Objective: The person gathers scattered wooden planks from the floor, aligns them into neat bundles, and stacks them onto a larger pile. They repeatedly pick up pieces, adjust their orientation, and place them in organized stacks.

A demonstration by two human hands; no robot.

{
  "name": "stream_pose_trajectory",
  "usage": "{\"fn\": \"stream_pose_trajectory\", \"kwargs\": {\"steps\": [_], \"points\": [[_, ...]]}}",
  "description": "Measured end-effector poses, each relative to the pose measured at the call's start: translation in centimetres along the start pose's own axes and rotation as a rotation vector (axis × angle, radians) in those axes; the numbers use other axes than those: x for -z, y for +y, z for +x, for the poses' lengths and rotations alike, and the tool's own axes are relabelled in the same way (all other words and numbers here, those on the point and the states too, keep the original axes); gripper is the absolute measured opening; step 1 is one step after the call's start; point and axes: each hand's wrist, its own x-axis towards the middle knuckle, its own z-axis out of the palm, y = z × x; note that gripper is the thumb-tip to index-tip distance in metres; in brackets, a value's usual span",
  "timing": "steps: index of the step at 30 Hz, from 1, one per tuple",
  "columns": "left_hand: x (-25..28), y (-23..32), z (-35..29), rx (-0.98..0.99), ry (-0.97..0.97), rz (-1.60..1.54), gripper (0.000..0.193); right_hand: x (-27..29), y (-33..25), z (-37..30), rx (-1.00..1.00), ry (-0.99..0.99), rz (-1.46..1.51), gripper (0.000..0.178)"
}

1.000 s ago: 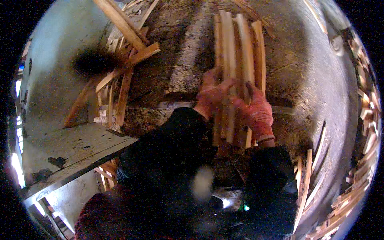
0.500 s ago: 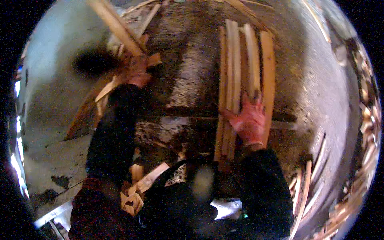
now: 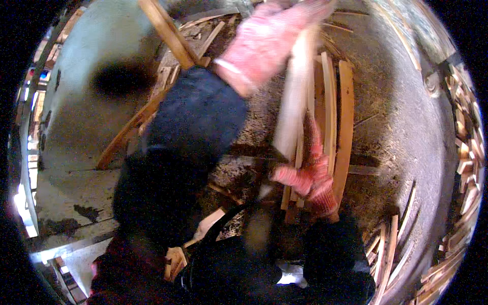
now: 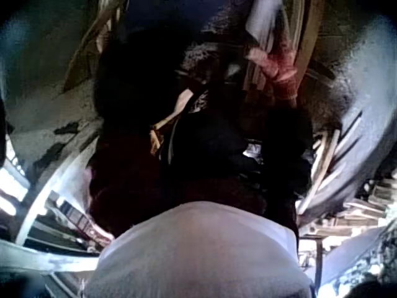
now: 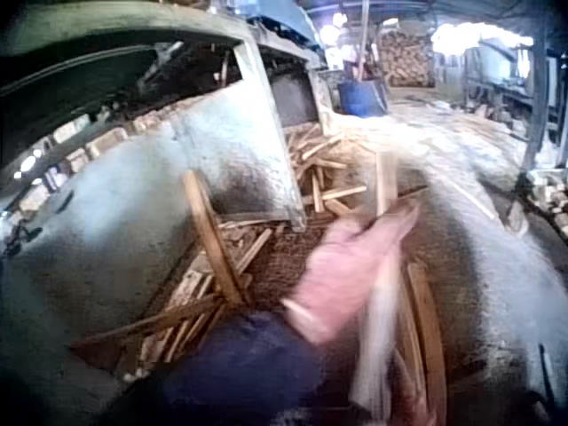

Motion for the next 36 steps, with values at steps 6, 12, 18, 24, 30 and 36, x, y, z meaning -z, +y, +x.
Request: {"fn": "stream_pose_trajectory", "kwargs": {"steps": [6,12,18,24,30,36], "points": [[-2.0,-1.9,-2.6,0.238,0.269,-0.347,0.039,-0.8,-5.2,-0.4,-0.436,0.161,0.207,0.090],[9.8,-15.7,-8.9,0.374,0.554,0.546,0.063,5.2,4.4,1.8,-0.389,0.075,-1.067,0.103],[21.3,-23.9,-11.1,0.843,0.437,0.621,0.089,6.0,5.6,2.5,-0.496,0.105,-1.172,0.107],[26.0,-31.2,-10.4,0.855,0.589,0.691,0.100,4.5,5.5,2.8,-0.513,0.134,-1.167,0.103],[18.5,-28.1,-7.0,0.982,0.861,0.544,0.076,5.5,4.9,3.1,-0.578,0.172,-1.202,0.104],[23.9,-29.4,-11.4,0.839,0.733,0.064,0.046,4.2,4.9,3.1,-0.486,0.153,-1.163,0.100]]}}
